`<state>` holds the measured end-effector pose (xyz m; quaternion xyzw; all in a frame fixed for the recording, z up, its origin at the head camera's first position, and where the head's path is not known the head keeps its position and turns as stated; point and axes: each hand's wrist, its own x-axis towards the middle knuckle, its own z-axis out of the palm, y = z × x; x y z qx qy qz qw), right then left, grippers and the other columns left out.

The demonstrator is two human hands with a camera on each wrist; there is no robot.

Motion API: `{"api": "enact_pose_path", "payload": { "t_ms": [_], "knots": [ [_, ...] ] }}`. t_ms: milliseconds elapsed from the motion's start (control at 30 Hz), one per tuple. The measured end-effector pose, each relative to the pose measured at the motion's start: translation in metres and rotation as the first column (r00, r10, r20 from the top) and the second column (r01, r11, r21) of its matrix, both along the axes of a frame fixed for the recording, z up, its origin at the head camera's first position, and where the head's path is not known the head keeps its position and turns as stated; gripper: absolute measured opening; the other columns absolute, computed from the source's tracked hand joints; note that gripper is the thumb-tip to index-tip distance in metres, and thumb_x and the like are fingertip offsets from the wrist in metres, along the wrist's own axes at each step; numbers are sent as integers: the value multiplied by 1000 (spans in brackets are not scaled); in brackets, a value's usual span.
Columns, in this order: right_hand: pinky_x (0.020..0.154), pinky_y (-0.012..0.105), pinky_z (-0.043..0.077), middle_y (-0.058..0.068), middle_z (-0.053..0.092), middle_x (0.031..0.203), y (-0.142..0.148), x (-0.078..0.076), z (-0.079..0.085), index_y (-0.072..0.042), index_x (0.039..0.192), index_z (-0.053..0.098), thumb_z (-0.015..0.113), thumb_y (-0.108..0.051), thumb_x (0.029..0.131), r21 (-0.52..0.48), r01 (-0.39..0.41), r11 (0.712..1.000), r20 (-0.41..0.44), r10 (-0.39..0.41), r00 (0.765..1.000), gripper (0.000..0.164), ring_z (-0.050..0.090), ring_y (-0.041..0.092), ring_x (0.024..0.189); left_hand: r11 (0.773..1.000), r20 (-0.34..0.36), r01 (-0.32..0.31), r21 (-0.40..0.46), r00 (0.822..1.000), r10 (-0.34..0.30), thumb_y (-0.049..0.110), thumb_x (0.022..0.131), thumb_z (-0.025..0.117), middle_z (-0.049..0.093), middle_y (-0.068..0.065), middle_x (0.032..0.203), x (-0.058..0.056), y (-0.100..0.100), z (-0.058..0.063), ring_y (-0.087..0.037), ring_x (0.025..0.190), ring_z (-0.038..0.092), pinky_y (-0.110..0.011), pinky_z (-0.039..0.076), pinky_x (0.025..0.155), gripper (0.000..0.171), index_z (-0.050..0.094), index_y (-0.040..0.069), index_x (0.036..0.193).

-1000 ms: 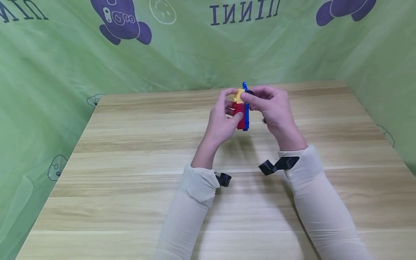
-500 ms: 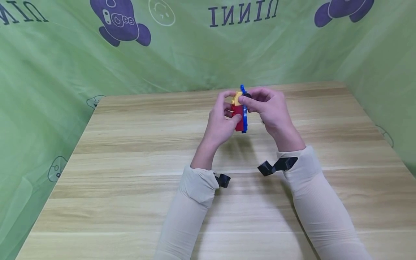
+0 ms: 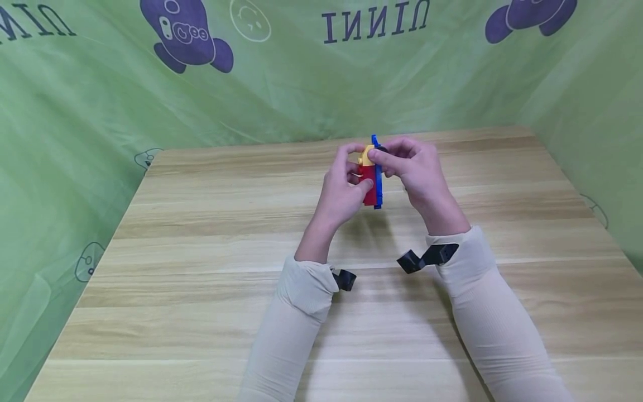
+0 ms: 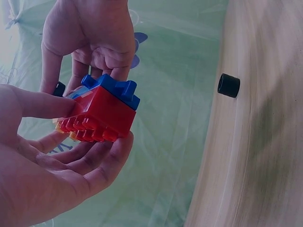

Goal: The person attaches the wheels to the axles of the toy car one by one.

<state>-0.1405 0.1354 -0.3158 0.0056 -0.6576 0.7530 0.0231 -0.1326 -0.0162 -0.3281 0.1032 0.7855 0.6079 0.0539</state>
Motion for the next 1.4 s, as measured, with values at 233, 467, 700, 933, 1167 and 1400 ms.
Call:
{"api": "enact_pose_path", "payload": {
  "t_ms": [233, 467, 700, 933, 1167, 1400],
  "knots": [
    [61, 20, 48, -5, 69, 72, -1, 0, 0, -13, 81, 73, 79, -7, 86, 16, 4, 1000, 28, -4, 1000, 10, 56, 9, 63, 1000, 4, -3, -31, 1000, 3, -3, 94, 61, 66, -17, 112, 1, 0, 1, -26, 94, 62, -36, 56, 85, 51, 44, 14, 138],
    [64, 22, 48, -8, 68, 67, -1, 1, 0, -14, 76, 71, 81, -12, 86, 92, 55, 994, 69, -61, 996, 13, 56, 9, 59, 998, 10, 13, -67, 1000, -12, -2, 95, 60, 66, -16, 113, 3, 1, -1, -25, 95, 63, -36, 57, 87, 51, 43, 16, 140],
    [66, 21, 51, -9, 68, 70, -3, 0, -2, -15, 81, 72, 81, -14, 86, 135, 46, 990, 54, -54, 997, 10, 59, 9, 63, 999, 28, 1, -53, 1000, 1, -1, 96, 59, 65, -16, 115, 2, 0, -1, -25, 97, 62, -38, 58, 87, 51, 42, 17, 140],
    [69, 20, 56, -6, 70, 79, 3, -3, -3, -7, 94, 69, 79, -15, 87, 108, -28, 994, 86, 18, 996, 15, 65, 9, 70, 999, 49, 7, -31, 999, -6, -1, 96, 60, 65, -15, 117, 0, -3, 0, -25, 99, 62, -36, 57, 87, 52, 43, 17, 141],
    [71, 21, 58, -1, 70, 82, 14, -5, 0, -3, 99, 68, 75, -23, 92, 63, -63, 996, 115, 56, 992, 22, 65, 10, 72, 1000, 47, -2, -31, 999, 4, -3, 95, 60, 65, -15, 117, -1, -4, 0, -25, 99, 62, -36, 57, 86, 53, 43, 17, 141],
    [68, 19, 58, -3, 71, 79, 41, -13, -5, -9, 93, 71, 73, -30, 94, 144, 26, 989, 129, -45, 991, 21, 67, 9, 71, 1000, 60, -26, 4, 998, 26, -5, 94, 60, 64, -16, 117, -1, -5, 1, -25, 99, 62, -36, 59, 85, 53, 45, 17, 140]
  ]
}}
